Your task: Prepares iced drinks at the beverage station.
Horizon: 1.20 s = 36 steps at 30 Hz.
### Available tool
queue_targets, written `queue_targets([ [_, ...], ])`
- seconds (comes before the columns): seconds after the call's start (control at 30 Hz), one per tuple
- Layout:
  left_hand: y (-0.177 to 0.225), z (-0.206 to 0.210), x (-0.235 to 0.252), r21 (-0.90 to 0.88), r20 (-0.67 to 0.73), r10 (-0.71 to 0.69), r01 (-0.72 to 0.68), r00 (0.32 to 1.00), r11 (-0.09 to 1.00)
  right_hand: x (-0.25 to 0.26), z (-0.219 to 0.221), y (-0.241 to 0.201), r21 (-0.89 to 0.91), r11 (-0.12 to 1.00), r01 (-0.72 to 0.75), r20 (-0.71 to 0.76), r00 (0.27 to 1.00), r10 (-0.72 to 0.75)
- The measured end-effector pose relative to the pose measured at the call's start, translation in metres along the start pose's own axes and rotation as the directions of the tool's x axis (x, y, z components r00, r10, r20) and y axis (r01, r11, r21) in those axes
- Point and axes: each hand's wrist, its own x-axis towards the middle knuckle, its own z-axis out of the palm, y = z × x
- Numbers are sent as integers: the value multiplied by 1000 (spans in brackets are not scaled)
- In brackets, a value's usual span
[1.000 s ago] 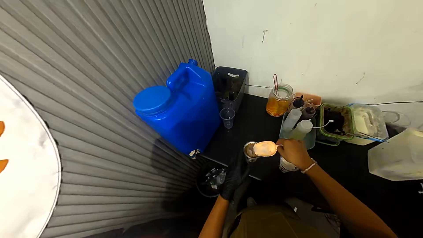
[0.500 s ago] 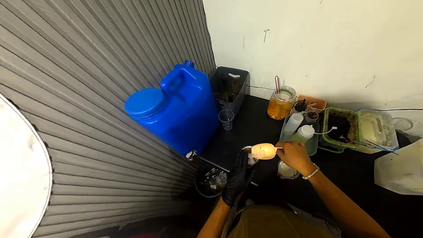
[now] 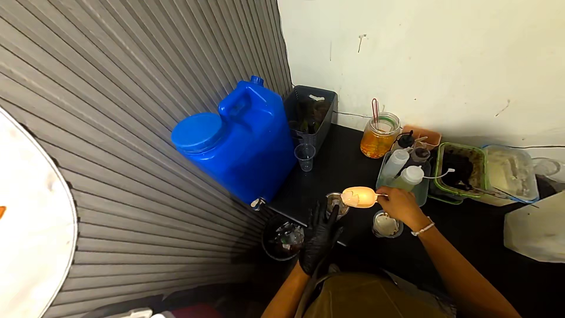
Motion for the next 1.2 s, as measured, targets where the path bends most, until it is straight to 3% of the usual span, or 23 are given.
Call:
queue_targets([
  [0.27, 2, -4, 2, -22, -61, -42, 41, 997, 999, 6, 8, -10, -16, 999, 49, -6, 999, -49],
  [0.47, 3, -6, 15, 93, 34, -90, 86, 995, 992, 10, 4, -8, 31, 999, 19, -28, 999, -18],
  [0.6, 4, -10, 20, 70, -27, -73, 75, 997, 995, 7, 2, 3, 71, 997, 18, -52, 999, -14],
  [0.93, 3, -15, 27, 88, 59, -75, 70, 995, 994, -15, 3, 31, 130, 991, -17, -70, 997, 27],
  [1.2, -2, -34, 20, -37, -146, -101, 96, 984, 995, -70, -31, 78, -33, 986, -164, -45, 986, 162],
])
